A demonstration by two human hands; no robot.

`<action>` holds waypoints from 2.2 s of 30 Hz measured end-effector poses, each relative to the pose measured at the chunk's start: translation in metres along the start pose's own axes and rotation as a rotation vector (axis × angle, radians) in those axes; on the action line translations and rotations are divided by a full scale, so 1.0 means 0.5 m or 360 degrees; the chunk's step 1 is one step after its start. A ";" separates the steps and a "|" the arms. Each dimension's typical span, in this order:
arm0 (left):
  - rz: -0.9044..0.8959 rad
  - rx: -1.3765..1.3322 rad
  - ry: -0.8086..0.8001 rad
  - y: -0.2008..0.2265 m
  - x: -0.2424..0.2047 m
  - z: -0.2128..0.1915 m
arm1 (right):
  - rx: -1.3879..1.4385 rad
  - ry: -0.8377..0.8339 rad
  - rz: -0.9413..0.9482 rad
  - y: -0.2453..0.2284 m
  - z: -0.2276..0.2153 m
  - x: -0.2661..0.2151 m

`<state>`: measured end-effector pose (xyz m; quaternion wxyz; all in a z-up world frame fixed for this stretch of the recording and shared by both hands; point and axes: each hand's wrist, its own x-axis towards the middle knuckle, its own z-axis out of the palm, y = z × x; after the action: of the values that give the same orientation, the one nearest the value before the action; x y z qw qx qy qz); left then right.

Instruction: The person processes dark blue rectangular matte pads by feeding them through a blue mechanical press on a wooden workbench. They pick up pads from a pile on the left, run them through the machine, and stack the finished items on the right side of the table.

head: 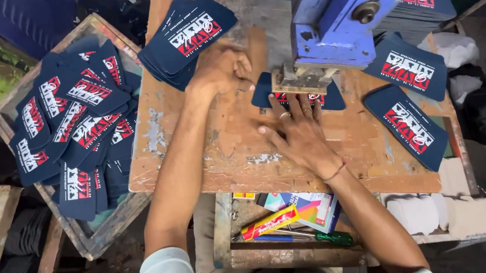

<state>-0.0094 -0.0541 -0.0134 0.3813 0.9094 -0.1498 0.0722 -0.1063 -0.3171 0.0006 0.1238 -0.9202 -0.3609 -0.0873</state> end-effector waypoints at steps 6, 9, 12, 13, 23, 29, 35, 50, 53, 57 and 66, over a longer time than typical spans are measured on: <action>-0.0110 0.0054 -0.0128 0.005 0.003 -0.010 | -0.0048 -0.0017 0.0098 -0.026 0.005 0.006; -0.0097 0.0040 -0.0158 -0.006 -0.003 -0.009 | -0.0047 0.0011 0.0108 -0.042 0.013 0.011; -0.0044 -0.0059 -0.0162 -0.036 0.010 -0.003 | -0.0084 0.0091 0.0107 -0.049 0.024 0.019; -0.0033 -0.0147 -0.0172 -0.049 0.014 -0.002 | -0.0102 0.0117 0.0103 -0.050 0.029 0.021; -0.0115 -0.0085 -0.0098 -0.020 0.007 -0.003 | 0.0043 -0.0031 0.0123 -0.016 0.010 -0.007; -0.0154 0.0061 -0.0093 0.003 0.001 -0.015 | -0.0061 0.0111 0.0045 -0.030 0.027 0.006; -0.0172 0.0046 0.0248 -0.005 -0.006 -0.035 | 0.0078 0.0111 -0.0060 -0.028 -0.021 -0.050; -0.1141 0.0360 0.0627 -0.196 -0.140 -0.171 | 0.0305 0.0205 0.0087 -0.046 -0.065 -0.181; -0.0974 -0.0033 0.0961 -0.257 -0.219 -0.208 | 0.0333 0.0205 0.0017 -0.048 -0.057 -0.181; -0.1328 0.0172 0.1394 -0.372 -0.363 -0.209 | 0.0284 0.0262 -0.0015 -0.063 -0.050 -0.194; -0.1688 -0.0023 0.1677 -0.536 -0.475 -0.199 | 0.0173 0.0391 0.0090 -0.060 -0.036 -0.182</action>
<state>-0.1476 0.2466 -0.1822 0.3922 0.7020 0.5110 0.3038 -0.1941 -0.3599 0.0000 0.2193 -0.9043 -0.3212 -0.1760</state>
